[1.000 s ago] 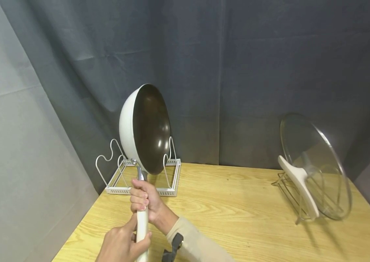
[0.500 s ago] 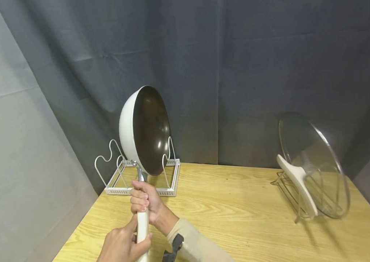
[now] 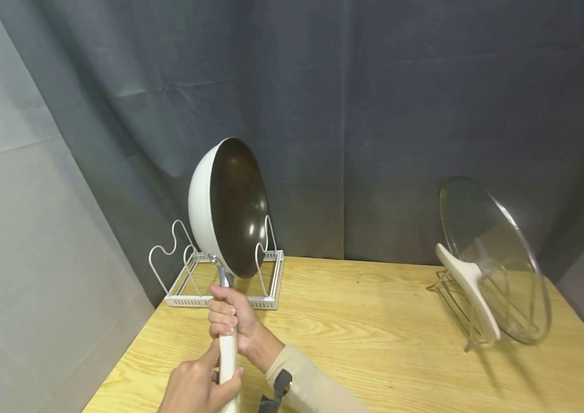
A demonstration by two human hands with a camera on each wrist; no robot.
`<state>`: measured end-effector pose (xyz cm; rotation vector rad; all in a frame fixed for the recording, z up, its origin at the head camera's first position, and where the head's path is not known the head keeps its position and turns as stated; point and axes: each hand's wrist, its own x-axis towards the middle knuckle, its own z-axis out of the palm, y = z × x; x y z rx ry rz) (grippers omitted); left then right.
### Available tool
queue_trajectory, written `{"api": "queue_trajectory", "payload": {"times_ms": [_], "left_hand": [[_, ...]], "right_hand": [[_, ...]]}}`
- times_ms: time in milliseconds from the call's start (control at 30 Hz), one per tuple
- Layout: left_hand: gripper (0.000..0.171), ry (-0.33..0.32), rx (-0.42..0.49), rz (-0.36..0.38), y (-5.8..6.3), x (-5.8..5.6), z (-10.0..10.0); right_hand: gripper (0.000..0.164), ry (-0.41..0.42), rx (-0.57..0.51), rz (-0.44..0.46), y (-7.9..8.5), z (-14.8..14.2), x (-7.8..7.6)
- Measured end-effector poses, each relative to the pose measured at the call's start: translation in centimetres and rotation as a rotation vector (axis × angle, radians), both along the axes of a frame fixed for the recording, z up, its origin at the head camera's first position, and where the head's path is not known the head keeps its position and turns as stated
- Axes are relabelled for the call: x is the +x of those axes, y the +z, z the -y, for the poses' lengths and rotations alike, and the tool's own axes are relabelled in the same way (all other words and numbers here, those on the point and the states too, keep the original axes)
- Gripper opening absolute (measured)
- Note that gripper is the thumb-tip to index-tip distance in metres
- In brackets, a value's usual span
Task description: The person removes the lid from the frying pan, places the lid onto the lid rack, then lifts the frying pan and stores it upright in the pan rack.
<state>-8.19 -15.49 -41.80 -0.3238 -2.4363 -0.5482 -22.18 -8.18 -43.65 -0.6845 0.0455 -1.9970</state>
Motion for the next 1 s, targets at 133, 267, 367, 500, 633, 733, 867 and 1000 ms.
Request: {"api": "queue_trajectory", "payload": {"times_ms": [133, 267, 367, 500, 633, 733, 867, 1000], "left_hand": [[0.033, 0.004, 0.006, -0.011, -0.1, 0.0, -0.1], [0.032, 0.001, 0.008, -0.025, -0.3, -0.1, -0.2], [0.032, -0.004, 0.01, -0.024, -0.3, -0.1, -0.2], [0.032, -0.006, 0.012, -0.019, -0.4, -0.1, -0.2], [0.032, 0.003, 0.005, -0.01, -0.4, -0.1, -0.3], [0.033, 0.008, -0.003, -0.003, -0.5, -0.1, -0.4], [0.034, 0.009, -0.007, 0.005, -0.6, -0.1, -0.4], [0.032, 0.006, -0.006, 0.029, -0.7, -0.1, -0.5]], "right_hand": [[0.03, 0.005, 0.001, -0.003, -0.2, 0.0, -0.1], [0.03, 0.002, 0.001, -0.011, -0.3, -0.1, -0.1], [0.03, -0.001, 0.0, -0.015, -0.4, -0.1, -0.1], [0.03, 0.006, -0.003, -0.006, -0.5, -0.1, -0.1], [0.028, 0.016, -0.006, 0.0, -0.6, -0.2, -0.2], [0.027, 0.024, -0.012, -0.001, -0.8, -0.2, -0.2], [0.026, 0.032, -0.023, -0.002, -0.9, -0.3, -0.3], [0.027, 0.038, -0.028, 0.001, -1.1, -0.4, -0.3]]}}
